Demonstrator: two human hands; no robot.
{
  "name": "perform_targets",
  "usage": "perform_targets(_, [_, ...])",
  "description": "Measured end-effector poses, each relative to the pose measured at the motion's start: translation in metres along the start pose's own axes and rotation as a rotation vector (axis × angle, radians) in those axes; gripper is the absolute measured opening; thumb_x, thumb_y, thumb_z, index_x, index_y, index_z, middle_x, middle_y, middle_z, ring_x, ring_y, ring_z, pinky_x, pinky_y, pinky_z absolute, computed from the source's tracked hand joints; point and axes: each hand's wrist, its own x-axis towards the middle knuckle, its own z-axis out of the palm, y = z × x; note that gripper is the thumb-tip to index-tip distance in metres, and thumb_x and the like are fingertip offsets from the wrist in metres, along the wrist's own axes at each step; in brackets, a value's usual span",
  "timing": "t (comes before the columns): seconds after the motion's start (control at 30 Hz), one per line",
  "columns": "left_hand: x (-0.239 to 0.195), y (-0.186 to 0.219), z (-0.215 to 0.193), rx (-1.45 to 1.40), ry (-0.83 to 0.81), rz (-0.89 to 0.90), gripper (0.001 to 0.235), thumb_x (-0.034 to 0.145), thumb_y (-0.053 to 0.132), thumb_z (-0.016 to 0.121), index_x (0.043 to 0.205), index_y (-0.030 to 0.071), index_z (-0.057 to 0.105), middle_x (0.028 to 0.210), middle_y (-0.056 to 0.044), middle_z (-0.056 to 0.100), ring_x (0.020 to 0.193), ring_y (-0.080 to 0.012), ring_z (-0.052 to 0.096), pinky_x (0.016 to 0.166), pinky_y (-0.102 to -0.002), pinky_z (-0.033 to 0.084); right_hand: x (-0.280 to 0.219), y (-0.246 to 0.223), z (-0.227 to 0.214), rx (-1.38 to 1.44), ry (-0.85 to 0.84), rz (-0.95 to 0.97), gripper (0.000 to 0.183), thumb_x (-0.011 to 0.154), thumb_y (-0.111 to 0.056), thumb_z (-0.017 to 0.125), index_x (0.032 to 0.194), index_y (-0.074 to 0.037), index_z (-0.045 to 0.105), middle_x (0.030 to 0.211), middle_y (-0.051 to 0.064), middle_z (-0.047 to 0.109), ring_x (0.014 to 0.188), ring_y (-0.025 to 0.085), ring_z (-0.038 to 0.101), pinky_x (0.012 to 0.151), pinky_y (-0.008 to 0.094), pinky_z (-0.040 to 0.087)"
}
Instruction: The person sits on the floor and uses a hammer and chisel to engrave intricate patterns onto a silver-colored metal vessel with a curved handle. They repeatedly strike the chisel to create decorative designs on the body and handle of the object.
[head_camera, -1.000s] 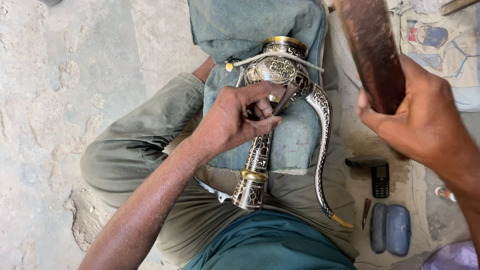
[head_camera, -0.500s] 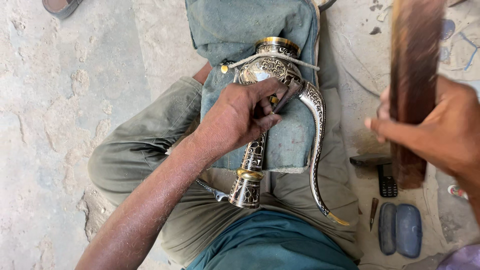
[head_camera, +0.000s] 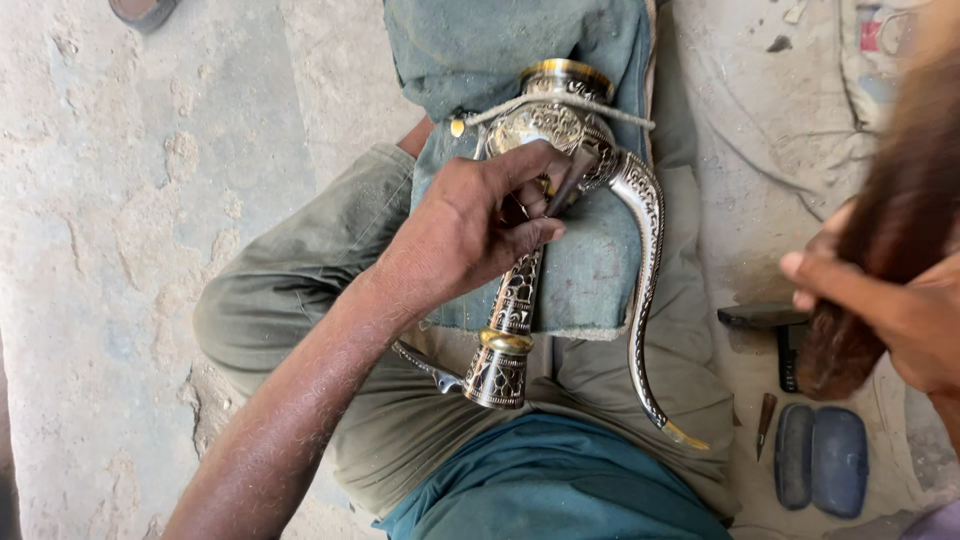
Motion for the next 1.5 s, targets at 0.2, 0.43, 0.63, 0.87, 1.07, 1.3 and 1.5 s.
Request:
perform_targets(0.2, [-0.005,-0.002,0.002,-0.035,0.02,0.042,0.047,0.09,0.01,0.081,0.131,0.005,0.059,0.078,-0.004,0.068,0.061,-0.0121,0.061,0.055,-0.03,0.052,0.005,-0.036,-0.001,-0.442,0.014,-0.101,0.034,0.073,-0.005,0.086,0.101,-0.005,0.067,0.072,0.009,0.07,0.061,0.018,0.071,0.056,0.034,0.058])
perform_targets(0.43, [-0.009,-0.005,0.006,0.003,0.088,0.098,0.047,0.088,0.008,0.082,0.13,0.005,0.061,0.08,-0.005,0.069,0.066,-0.0119,0.065,0.061,-0.029,0.055,0.019,-0.066,-0.004,-0.451,-0.04,-0.032,0.016,0.086,-0.015,0.08,0.09,-0.004,0.068,0.075,0.009,0.07,0.06,0.021,0.067,0.062,0.039,0.062])
perform_targets(0.63, [-0.003,-0.006,0.009,-0.021,0.076,-0.038,0.046,0.081,0.008,0.085,0.122,0.009,0.066,0.075,-0.004,0.07,0.061,-0.0149,0.066,0.059,-0.032,0.054,0.037,-0.062,-0.004,-0.416,-0.042,0.082,0.029,0.086,-0.02,0.087,0.098,0.002,0.071,0.072,0.013,0.066,0.05,0.025,0.069,0.071,0.035,0.061])
perform_targets(0.87, [0.004,-0.008,0.012,0.029,0.084,0.034,0.041,0.077,0.008,0.087,0.113,0.012,0.069,0.075,-0.004,0.068,0.064,-0.0182,0.065,0.061,-0.034,0.052,0.026,-0.027,-0.013,-0.214,-0.179,-0.055,0.032,0.08,-0.01,0.088,0.099,-0.001,0.064,0.076,0.013,0.065,0.061,0.021,0.066,0.054,0.036,0.059])
perform_targets(1.07, [-0.014,-0.015,0.006,-0.183,0.133,0.001,0.038,0.089,0.008,0.083,0.122,0.008,0.063,0.078,-0.003,0.066,0.068,-0.0113,0.059,0.062,-0.03,0.052,0.009,-0.021,-0.013,-0.194,-0.003,-0.034,0.025,0.093,-0.007,0.083,0.09,-0.002,0.059,0.076,0.013,0.063,0.061,0.021,0.065,0.063,0.035,0.054])
perform_targets(1.3, [-0.03,-0.031,0.014,-0.326,0.154,-0.071,0.044,0.092,0.012,0.082,0.13,0.008,0.061,0.077,0.0,0.07,0.07,-0.0046,0.063,0.06,-0.024,0.054,0.038,-0.017,-0.029,0.158,0.174,-0.215,0.027,0.095,-0.012,0.063,0.118,-0.024,0.054,0.103,-0.008,0.062,0.1,0.009,0.07,0.09,0.025,0.059])
perform_targets(1.5, [-0.028,-0.035,0.019,-0.543,0.181,-0.155,0.054,0.091,0.01,0.08,0.14,0.01,0.058,0.075,0.0,0.067,0.067,-0.0043,0.063,0.061,-0.023,0.054,0.058,-0.039,-0.005,-0.266,0.116,-0.024,0.036,0.096,0.006,0.068,0.128,-0.008,0.058,0.1,0.002,0.065,0.088,0.021,0.067,0.079,0.035,0.058])
